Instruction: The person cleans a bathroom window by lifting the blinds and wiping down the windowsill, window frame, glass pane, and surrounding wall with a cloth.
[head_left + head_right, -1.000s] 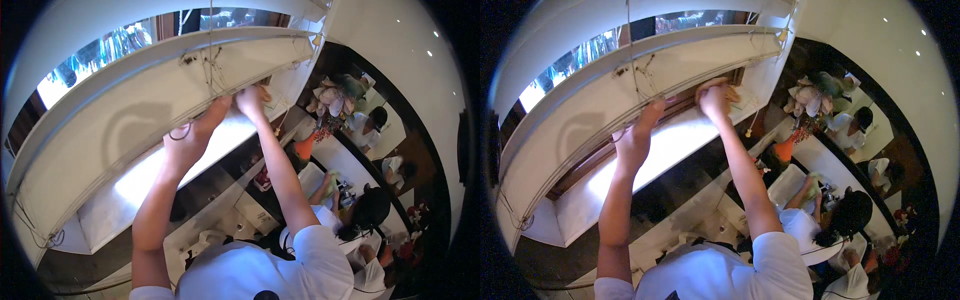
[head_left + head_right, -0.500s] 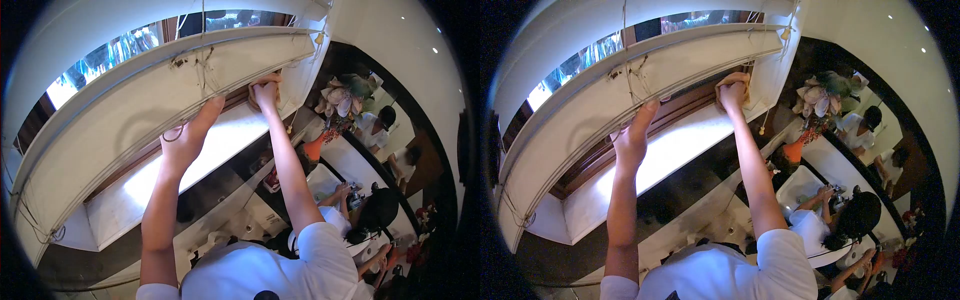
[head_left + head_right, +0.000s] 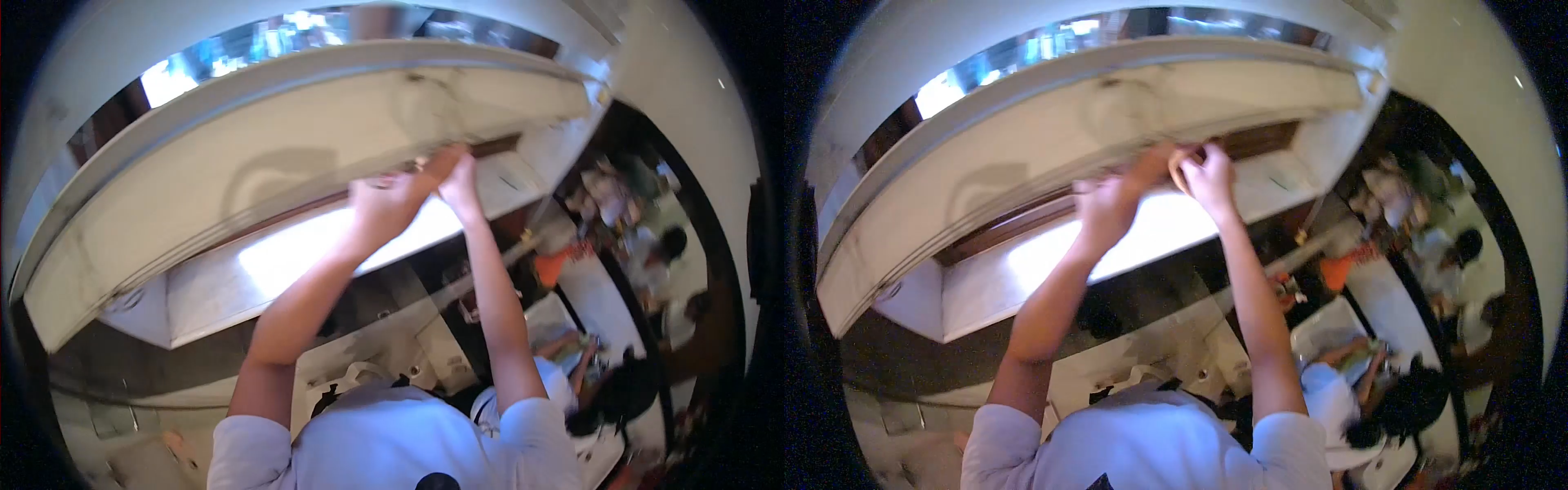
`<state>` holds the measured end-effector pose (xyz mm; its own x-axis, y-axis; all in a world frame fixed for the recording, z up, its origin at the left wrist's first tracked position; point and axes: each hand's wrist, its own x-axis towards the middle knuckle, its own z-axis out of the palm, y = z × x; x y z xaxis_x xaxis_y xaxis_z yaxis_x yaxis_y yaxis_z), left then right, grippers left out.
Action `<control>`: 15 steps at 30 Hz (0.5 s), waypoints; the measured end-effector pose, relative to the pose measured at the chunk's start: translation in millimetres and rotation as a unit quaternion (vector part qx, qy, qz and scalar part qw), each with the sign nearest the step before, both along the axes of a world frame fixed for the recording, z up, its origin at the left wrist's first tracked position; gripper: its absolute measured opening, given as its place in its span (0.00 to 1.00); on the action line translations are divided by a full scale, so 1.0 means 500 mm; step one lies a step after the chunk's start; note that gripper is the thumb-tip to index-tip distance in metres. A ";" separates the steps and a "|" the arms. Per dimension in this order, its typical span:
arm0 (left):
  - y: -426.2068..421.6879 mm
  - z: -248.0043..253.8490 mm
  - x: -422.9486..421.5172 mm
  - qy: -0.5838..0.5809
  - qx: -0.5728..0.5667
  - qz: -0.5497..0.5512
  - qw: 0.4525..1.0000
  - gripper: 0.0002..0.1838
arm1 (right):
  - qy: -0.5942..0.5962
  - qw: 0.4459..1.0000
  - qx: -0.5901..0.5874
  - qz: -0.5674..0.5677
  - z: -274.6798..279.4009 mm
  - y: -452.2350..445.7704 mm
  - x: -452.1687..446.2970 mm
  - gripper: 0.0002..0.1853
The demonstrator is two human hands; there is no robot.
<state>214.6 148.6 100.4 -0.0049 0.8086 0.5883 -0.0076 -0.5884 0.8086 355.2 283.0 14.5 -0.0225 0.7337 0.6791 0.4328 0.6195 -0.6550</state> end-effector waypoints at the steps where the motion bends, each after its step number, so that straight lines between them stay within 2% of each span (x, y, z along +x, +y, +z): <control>1: 0.003 -0.004 0.004 -0.031 -0.029 -0.006 0.999 0.08 | -0.026 0.999 0.015 -0.031 -0.002 -0.008 0.002 0.10; 2: 0.005 -0.005 0.011 -0.055 -0.031 -0.013 0.998 0.07 | -0.015 0.999 0.013 -0.039 -0.004 -0.010 0.002 0.10; 3: -0.002 0.012 0.011 -0.065 -0.040 -0.032 0.997 0.17 | -0.003 0.999 0.011 -0.044 -0.007 -0.014 0.004 0.10; 4: -0.005 0.015 0.017 -0.083 0.037 -0.030 0.995 0.06 | 0.003 0.999 0.008 -0.045 -0.008 -0.013 0.003 0.10; 5: -0.006 0.016 0.014 -0.104 0.031 -0.089 0.990 0.06 | 0.006 0.999 0.008 -0.047 -0.007 -0.013 -0.001 0.10; 6: -0.014 0.022 0.009 -0.090 0.022 -0.101 0.991 0.07 | 0.008 0.999 0.007 -0.046 -0.007 -0.011 -0.008 0.10; 9: -0.006 0.021 0.002 -0.007 0.148 -0.053 0.988 0.10 | 0.006 0.999 0.004 -0.054 -0.021 -0.024 -0.009 0.10; 15: -0.031 0.031 -0.015 0.052 0.099 -0.043 0.993 0.12 | 0.019 0.998 0.000 -0.063 -0.033 -0.039 -0.001 0.11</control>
<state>207.3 133.3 115.8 0.1284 0.6723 0.7291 0.0121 -0.7362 0.6767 354.5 263.7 -1.7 0.0954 0.7286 0.6783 0.4828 0.5620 -0.6716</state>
